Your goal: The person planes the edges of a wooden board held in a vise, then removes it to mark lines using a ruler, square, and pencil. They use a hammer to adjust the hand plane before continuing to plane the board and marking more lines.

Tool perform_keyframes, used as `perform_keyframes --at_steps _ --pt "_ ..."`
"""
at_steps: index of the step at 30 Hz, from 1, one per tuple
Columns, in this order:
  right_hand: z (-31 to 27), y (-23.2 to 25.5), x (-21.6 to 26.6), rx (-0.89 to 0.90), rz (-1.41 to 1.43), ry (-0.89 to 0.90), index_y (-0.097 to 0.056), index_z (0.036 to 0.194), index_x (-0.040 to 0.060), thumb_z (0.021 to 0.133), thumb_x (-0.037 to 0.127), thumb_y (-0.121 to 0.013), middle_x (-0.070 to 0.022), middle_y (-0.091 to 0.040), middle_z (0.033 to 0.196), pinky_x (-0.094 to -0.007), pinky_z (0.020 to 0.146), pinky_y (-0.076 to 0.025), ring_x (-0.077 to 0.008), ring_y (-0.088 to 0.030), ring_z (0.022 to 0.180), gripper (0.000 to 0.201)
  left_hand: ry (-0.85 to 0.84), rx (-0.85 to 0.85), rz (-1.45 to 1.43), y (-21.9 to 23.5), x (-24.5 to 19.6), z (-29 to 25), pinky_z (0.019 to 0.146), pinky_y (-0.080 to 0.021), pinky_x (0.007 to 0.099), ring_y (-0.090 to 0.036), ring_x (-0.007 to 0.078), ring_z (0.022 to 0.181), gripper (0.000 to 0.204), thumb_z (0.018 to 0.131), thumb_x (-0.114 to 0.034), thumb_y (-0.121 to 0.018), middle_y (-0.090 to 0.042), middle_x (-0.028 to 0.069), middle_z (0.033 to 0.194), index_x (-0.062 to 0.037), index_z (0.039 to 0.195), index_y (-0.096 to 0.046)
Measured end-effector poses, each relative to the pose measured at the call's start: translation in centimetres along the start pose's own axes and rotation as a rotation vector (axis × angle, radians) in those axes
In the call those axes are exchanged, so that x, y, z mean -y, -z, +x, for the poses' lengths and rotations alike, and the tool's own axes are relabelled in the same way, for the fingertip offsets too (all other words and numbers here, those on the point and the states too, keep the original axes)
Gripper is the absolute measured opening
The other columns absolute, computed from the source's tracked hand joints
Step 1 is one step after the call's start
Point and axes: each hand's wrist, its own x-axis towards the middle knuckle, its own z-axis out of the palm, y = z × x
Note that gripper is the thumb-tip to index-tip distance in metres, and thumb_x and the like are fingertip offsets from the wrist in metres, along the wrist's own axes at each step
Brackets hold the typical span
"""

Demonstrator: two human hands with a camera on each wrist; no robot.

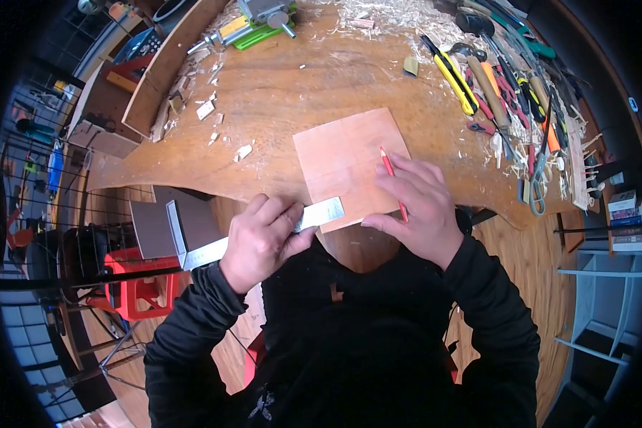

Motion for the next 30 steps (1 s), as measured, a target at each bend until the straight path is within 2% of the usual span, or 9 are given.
perform_keyframes --at_steps 22,26,29,30 --pt "2.0 -1.1 0.4 0.007 -0.035 -0.03 -0.071 0.121 0.0056 0.078 0.038 -0.09 -0.0166 -0.073 0.126 -0.0496 0.111 -0.041 -0.0372 -0.061 0.133 0.057 -0.053 -0.014 -0.044 0.4 2.3 1.0 0.069 -0.057 0.0409 -0.065 0.0312 0.08 0.032 0.079 -0.016 -0.087 -0.068 0.0124 0.096 0.002 0.102 -0.075" --pt "2.3 -0.9 0.7 0.006 -0.037 -0.037 -0.071 0.121 0.0053 0.078 0.038 -0.09 -0.0165 -0.073 0.126 -0.0502 0.113 -0.04 -0.0369 -0.062 0.132 0.058 -0.046 -0.017 -0.03 0.3 2.4 0.9 0.071 -0.056 0.0407 -0.064 0.0294 0.081 0.029 0.082 -0.021 -0.084 -0.063 0.0096 0.091 -0.0007 0.1 -0.074" --pt "2.5 -0.5 1.2 -0.006 0.018 -0.083 -0.071 0.121 0.0046 0.081 0.03 -0.089 -0.0168 -0.073 0.123 -0.0487 0.111 -0.042 -0.0381 -0.063 0.127 0.051 -0.045 -0.017 -0.026 0.4 2.4 1.0 0.07 -0.056 0.0405 -0.064 0.0301 0.081 0.03 0.081 -0.018 -0.085 -0.065 0.0109 0.093 0.0005 0.101 -0.075" --pt "2.1 -0.5 0.8 -0.038 0.152 -0.145 -0.071 0.122 0.0036 0.088 0.025 -0.085 -0.0157 -0.073 0.117 -0.0442 0.106 -0.046 -0.034 -0.066 0.118 0.043 -0.046 -0.013 -0.026 0.5 2.3 0.9 0.069 -0.057 0.0404 -0.065 0.0309 0.08 0.031 0.079 -0.016 -0.087 -0.068 0.0122 0.096 0.0018 0.102 -0.076"
